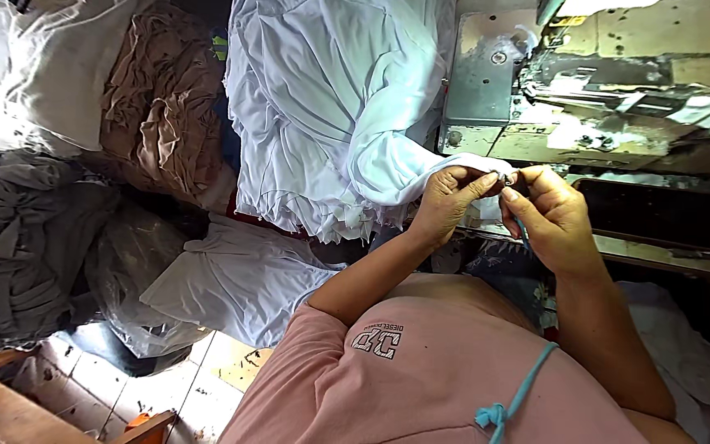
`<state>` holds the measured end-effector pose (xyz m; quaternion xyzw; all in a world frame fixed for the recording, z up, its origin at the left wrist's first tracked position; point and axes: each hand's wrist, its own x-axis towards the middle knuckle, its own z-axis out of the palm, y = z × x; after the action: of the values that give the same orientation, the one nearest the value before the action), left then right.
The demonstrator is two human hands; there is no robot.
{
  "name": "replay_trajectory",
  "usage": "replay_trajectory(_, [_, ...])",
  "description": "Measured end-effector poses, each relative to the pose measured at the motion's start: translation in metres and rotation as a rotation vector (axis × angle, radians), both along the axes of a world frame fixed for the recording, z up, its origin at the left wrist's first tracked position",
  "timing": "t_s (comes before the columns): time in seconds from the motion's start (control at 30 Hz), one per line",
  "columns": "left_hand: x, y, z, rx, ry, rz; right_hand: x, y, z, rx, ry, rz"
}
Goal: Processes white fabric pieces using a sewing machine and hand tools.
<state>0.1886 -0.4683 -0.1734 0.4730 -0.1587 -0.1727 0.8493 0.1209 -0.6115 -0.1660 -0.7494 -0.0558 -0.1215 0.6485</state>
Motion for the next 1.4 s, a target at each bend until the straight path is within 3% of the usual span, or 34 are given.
replay_trajectory(0.27, [0.001, 0.001, 0.001, 0.027, -0.009, -0.02, 0.001, -0.003, 0.001, 0.037, 0.016, 0.056])
replay_trajectory(0.83, [0.003, 0.002, 0.004, 0.098, -0.079, -0.017, 0.002, -0.002, 0.002, -0.182, -0.035, -0.056])
replay_trajectory(0.93, [0.004, 0.003, 0.005, 0.1, -0.059, -0.018, 0.003, 0.001, 0.0, -0.08, -0.017, -0.038])
replay_trajectory(1.1, [0.004, 0.004, 0.007, 0.044, 0.046, -0.055, 0.008, 0.003, -0.006, 0.373, 0.022, 0.092])
replay_trajectory(1.2, [0.001, 0.003, 0.008, 0.01, 0.119, -0.094, 0.011, -0.006, -0.006, 0.511, 0.045, 0.101])
replay_trajectory(1.4, [0.001, 0.0, 0.004, 0.025, 0.107, -0.04, 0.004, -0.012, -0.006, 0.214, -0.005, -0.001])
